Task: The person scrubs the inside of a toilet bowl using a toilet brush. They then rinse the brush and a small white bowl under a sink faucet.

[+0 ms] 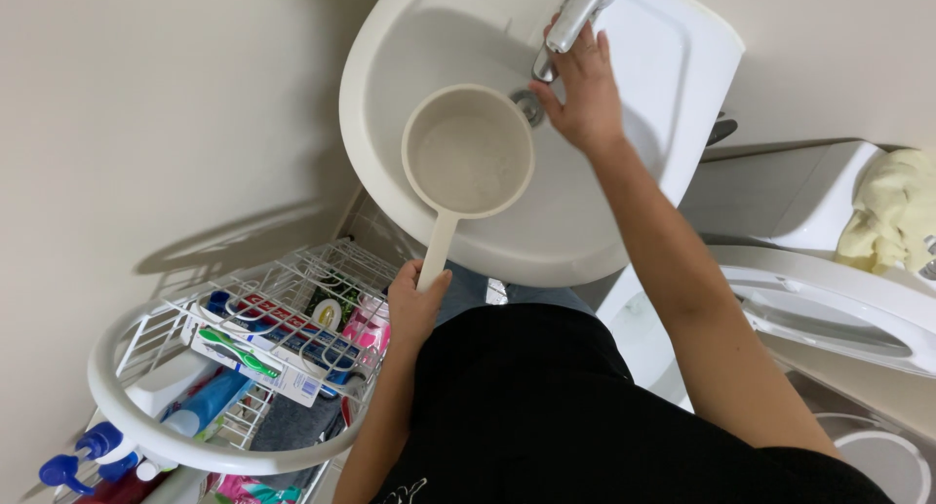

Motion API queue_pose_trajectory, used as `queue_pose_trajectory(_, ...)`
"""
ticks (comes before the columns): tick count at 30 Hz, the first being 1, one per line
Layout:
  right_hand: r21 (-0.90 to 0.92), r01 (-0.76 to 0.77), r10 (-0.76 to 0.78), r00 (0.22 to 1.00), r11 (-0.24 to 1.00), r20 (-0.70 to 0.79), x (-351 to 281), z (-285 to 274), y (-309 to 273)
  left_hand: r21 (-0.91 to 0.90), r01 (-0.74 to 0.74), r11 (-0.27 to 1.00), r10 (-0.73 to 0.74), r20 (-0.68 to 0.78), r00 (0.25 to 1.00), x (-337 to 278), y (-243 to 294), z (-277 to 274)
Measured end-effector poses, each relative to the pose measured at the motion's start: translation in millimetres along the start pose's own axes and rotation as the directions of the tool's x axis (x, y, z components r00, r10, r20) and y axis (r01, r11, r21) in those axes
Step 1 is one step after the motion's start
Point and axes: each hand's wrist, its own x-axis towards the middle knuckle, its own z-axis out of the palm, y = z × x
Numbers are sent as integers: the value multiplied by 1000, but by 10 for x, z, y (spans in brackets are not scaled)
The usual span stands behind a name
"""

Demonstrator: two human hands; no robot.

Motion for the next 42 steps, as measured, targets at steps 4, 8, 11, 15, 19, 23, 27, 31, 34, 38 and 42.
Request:
queue_pose_trajectory(4, 58, 115, -92, 949, 992, -303, -188, 195, -202, -1, 64, 998, -64, 9, 998, 93, 32, 59)
queue_pose_trajectory(8, 75, 196, -160, 926, 978, -341, -128, 45, -184, -45, 66, 997, -64, 36, 997, 147, 34, 95)
queue_pose_trajectory(11, 94, 85, -62, 973, 992, -224, -11, 13, -187, -39, 86, 995, -84, 61, 995, 232, -1, 133)
queue_pose_trajectory(15, -144, 49, -94, 940, 988, -327, 18, 271, -327, 126, 104, 987, -118, 108, 987, 293, 104, 140)
queue_pose_trajectory(19, -55, 163, -171, 892, 985, -417, -150, 288, -399, 382, -92, 920, 37, 150, 988, 390, 42, 119)
queue_pose_trajectory(23, 150, 221, -150, 913, 964, -380, -195, 309, -142, 616, -71, 784, -86, 222, 971, 429, 141, 109)
queue_pose_trajectory(27, 268, 161, -40, 912, 950, -408, 5, 139, -207, 686, -40, 727, -184, 251, 950, 514, 278, 115)
queue_pose_trajectory(31, 194, -198, 234, 956, 961, -179, -88, 436, -198, 684, -74, 726, -162, 275, 948, 493, 386, 43)
queue_pose_trajectory(34, 180, 19, 48, 931, 983, -362, -164, 299, -461, 736, -54, 675, -204, 257, 945, 449, 605, -80)
queue_pose_trajectory(38, 190, 9, 75, 900, 982, -430, -169, 446, -268, 708, -41, 705, -128, 184, 974, 414, 759, -274)
queue_pose_trajectory(42, 359, -144, 306, 840, 922, -448, -135, 863, -304, 589, -85, 803, 46, 80, 996, 297, 1072, -375)
